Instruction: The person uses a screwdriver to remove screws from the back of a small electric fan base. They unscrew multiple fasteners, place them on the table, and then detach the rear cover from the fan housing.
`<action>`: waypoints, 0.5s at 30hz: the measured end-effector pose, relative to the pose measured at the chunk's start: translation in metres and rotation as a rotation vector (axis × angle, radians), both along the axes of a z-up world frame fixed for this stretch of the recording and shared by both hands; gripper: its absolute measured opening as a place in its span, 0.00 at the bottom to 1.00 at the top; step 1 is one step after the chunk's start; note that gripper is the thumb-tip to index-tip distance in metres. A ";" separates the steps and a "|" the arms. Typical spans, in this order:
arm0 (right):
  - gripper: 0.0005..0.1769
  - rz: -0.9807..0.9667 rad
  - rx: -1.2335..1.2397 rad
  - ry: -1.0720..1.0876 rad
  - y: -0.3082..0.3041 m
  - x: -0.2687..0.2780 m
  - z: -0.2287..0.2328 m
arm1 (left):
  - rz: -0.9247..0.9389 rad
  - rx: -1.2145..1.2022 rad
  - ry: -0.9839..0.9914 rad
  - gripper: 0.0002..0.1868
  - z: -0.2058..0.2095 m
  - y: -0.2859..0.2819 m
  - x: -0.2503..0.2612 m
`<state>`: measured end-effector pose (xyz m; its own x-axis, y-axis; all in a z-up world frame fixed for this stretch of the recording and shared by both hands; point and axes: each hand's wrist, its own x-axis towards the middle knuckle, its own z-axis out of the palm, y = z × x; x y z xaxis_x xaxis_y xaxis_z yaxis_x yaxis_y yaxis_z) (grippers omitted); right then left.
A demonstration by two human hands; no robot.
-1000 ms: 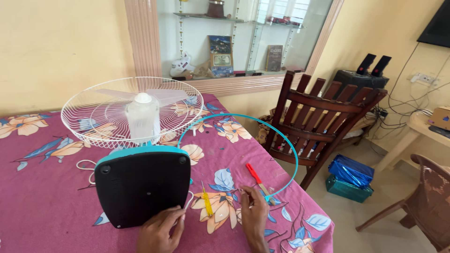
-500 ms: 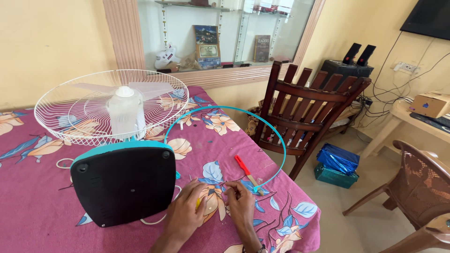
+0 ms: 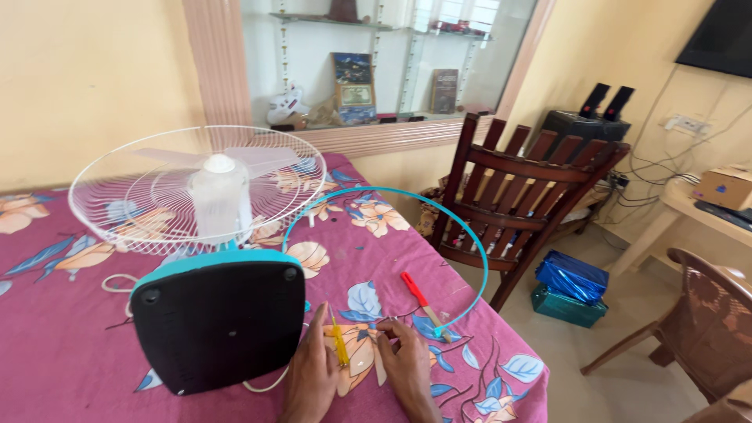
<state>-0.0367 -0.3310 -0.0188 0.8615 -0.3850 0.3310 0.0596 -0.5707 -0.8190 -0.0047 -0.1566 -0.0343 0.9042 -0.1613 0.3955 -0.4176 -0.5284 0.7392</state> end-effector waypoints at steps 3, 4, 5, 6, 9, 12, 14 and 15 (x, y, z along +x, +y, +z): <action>0.11 0.010 0.014 0.011 0.004 -0.003 0.003 | 0.106 0.121 -0.215 0.45 -0.006 0.001 -0.002; 0.11 0.014 0.007 0.025 0.005 -0.004 0.004 | 0.108 0.180 -0.175 0.44 -0.006 0.002 -0.003; 0.11 0.016 0.000 0.036 0.006 -0.006 0.007 | 0.108 0.239 -0.138 0.43 -0.005 0.003 -0.003; 0.11 0.019 -0.007 0.046 0.008 -0.006 0.009 | 0.109 0.297 -0.100 0.42 -0.003 0.005 -0.003; 0.10 0.018 0.004 0.101 0.011 -0.008 0.013 | 0.085 0.389 -0.019 0.41 0.004 0.006 0.000; 0.11 0.047 -0.066 0.118 0.014 -0.008 0.015 | 0.067 0.440 0.007 0.43 0.010 0.006 -0.002; 0.09 0.121 -0.122 -0.017 0.018 -0.008 0.014 | 0.070 0.473 0.028 0.42 0.014 0.006 -0.003; 0.08 0.156 -0.151 -0.086 0.019 -0.009 0.014 | 0.069 0.488 0.038 0.42 0.016 0.005 -0.004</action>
